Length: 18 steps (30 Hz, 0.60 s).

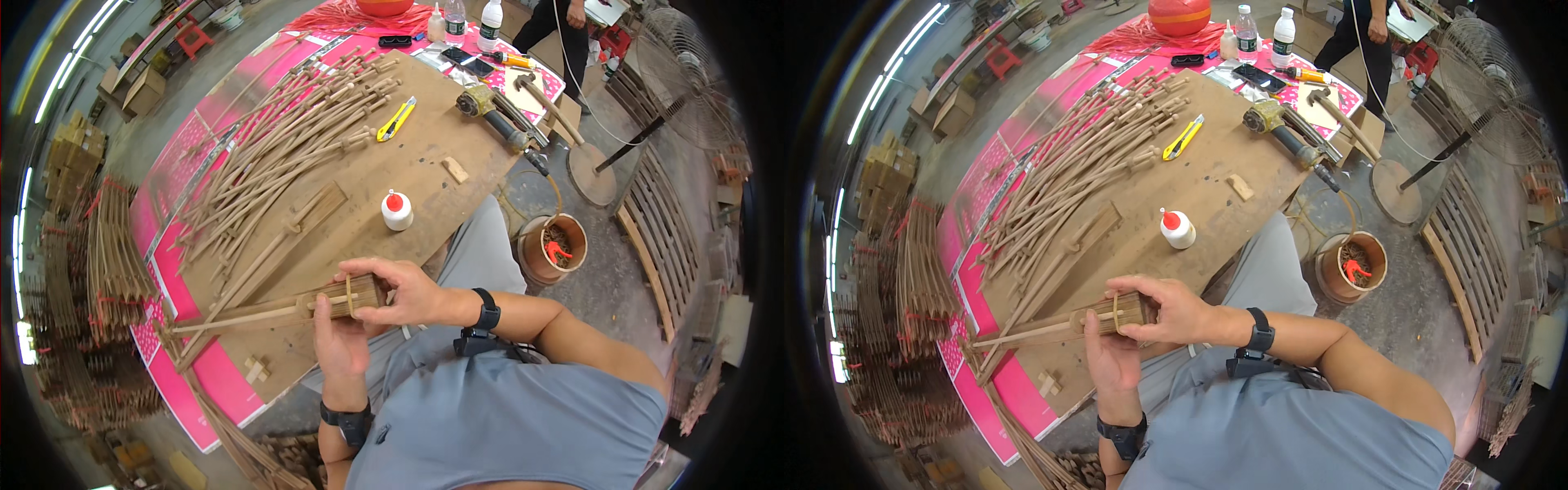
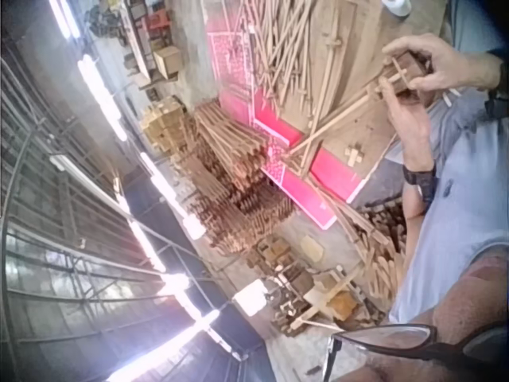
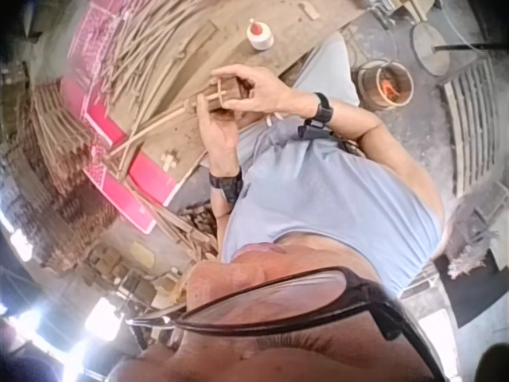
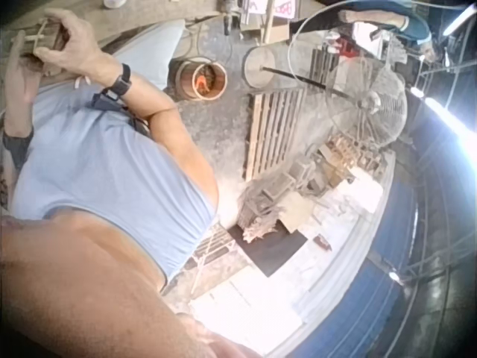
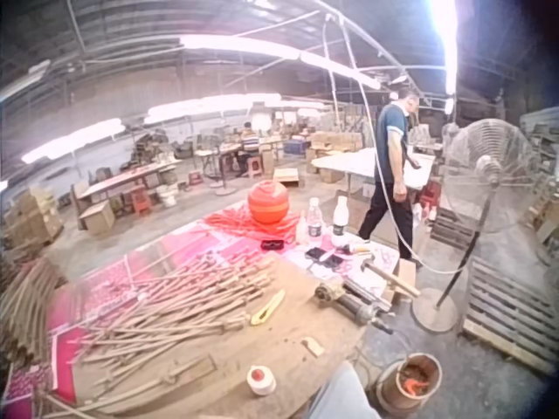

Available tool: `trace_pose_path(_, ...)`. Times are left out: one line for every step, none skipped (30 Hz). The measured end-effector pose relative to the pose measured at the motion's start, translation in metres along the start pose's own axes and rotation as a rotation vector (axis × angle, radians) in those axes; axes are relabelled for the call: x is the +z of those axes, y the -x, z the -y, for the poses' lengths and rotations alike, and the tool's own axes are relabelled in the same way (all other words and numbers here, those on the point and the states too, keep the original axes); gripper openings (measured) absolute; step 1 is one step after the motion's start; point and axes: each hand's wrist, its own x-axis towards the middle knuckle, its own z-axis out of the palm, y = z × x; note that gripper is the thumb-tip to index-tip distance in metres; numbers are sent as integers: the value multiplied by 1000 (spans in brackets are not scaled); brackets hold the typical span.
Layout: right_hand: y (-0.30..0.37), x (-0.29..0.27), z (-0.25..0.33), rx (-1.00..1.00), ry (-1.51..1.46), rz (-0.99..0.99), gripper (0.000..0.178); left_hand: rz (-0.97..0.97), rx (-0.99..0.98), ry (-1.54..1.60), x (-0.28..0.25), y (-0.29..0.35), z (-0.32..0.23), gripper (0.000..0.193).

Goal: Applying glue and using a pneumatic nail gun to assemble wooden furniture components.

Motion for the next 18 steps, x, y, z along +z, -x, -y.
trace_pose_path(-1, -1, 0, -9, 22, 1, 69, -15, -4, -18, 0, -1, -1, 54)
trace_pose_path(-2, -3, 1, -10, 24, -3, 69, -10, -6, -18, -1, -2, -2, 54)
trace_pose_path(-3, -5, 2, -49, 54, 20, 71, -27, -14, 7, -4, -2, -3, 50)
trace_pose_path(-3, -6, 4, -87, 82, 43, 72, -45, -22, 33, -4, -1, -4, 48)
trace_pose_path(-4, -8, 6, -86, 84, 40, 72, -43, -24, 32, -3, 0, -5, 48)
trace_pose_path(-4, -9, 7, -104, 83, 48, 73, -48, -14, 29, -2, 3, -7, 47)
trace_pose_path(-4, -10, 8, -122, 83, 58, 74, -54, -3, 26, 0, 4, -8, 46)
trace_pose_path(-4, -11, 9, -122, 84, 57, 74, -53, -3, 25, 1, 5, -8, 46)
trace_pose_path(-3, -12, 9, -151, 103, 56, 75, -62, 1, 22, 1, 5, -8, 47)
trace_pose_path(-4, -12, 9, -180, 122, 56, 76, -73, 6, 19, 1, 6, -8, 47)
trace_pose_path(-4, -12, 8, -180, 121, 57, 76, -74, 8, 19, 1, 7, -8, 47)
trace_pose_path(-4, -11, 7, -209, 138, 45, 76, -63, 4, 17, 2, 9, -9, 47)
trace_pose_path(-3, -10, 6, -237, 154, 31, 76, -53, 0, 14, 3, 10, -10, 48)
trace_pose_path(-4, -10, 6, -237, 153, 30, 76, -53, 0, 13, 5, 11, -11, 48)
trace_pose_path(-4, -10, 6, -254, 183, 24, 75, -39, -13, 11, 6, 13, -13, 48)
trace_pose_path(-4, -9, 7, -270, 213, 20, 75, -26, -25, 10, 6, 14, -14, 49)
trace_pose_path(-4, -9, 7, -271, 212, 20, 75, -27, -24, 10, 6, 15, -15, 49)
trace_pose_path(-5, -8, 8, -283, 233, 11, 74, -19, -23, 5, 6, 15, -16, 49)
